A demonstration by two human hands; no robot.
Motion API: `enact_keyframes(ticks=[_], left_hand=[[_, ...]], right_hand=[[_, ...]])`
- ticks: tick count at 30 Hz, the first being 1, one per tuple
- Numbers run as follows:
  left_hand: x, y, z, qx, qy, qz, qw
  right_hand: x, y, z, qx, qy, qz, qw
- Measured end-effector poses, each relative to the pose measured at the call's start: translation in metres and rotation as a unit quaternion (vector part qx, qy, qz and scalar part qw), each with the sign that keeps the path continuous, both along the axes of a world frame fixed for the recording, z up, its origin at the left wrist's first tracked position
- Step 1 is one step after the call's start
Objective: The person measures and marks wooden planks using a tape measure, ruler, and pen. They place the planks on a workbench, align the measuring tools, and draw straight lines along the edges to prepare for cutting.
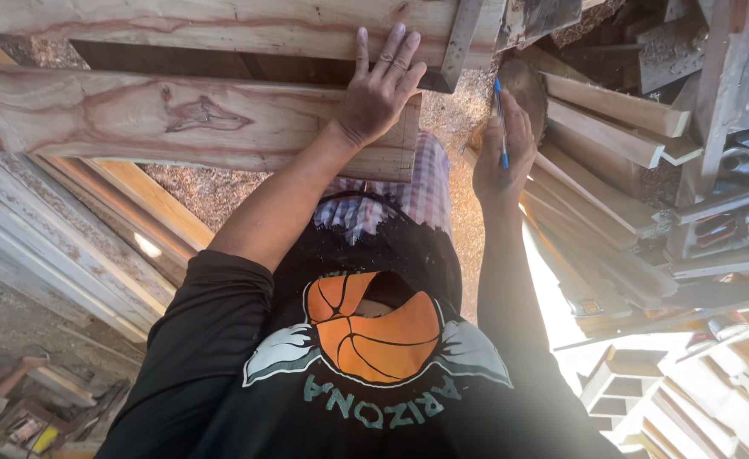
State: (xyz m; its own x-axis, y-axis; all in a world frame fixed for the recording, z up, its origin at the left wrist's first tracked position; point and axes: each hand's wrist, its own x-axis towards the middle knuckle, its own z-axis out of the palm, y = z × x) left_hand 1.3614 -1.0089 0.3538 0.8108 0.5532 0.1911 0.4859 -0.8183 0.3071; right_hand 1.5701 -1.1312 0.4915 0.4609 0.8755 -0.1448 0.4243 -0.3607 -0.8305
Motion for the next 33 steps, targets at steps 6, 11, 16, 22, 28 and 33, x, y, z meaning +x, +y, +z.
enact_keyframes(ticks=[6,11,16,22,28,33], left_hand=[[0.005,-0.004,0.008,-0.007,0.019,0.012,1.000],[0.003,-0.001,0.013,-0.025,0.023,0.007,0.999],[0.000,0.000,0.013,-0.050,0.027,-0.014,0.998],[0.001,-0.004,-0.003,-0.007,0.017,0.005,1.000],[-0.001,-0.007,-0.010,0.003,0.008,0.010,1.000],[-0.001,-0.007,-0.006,-0.007,0.016,0.014,1.000]], right_hand=[[0.009,0.016,-0.009,0.014,-0.003,0.029,0.999],[0.013,0.027,-0.017,0.059,-0.047,0.026,0.997],[0.015,0.033,-0.023,0.045,-0.031,0.004,0.998],[0.014,0.036,-0.031,0.071,-0.027,0.021,0.997],[0.012,0.036,-0.031,0.062,0.013,0.007,0.998],[0.008,0.036,-0.029,0.072,0.007,0.013,0.997]])
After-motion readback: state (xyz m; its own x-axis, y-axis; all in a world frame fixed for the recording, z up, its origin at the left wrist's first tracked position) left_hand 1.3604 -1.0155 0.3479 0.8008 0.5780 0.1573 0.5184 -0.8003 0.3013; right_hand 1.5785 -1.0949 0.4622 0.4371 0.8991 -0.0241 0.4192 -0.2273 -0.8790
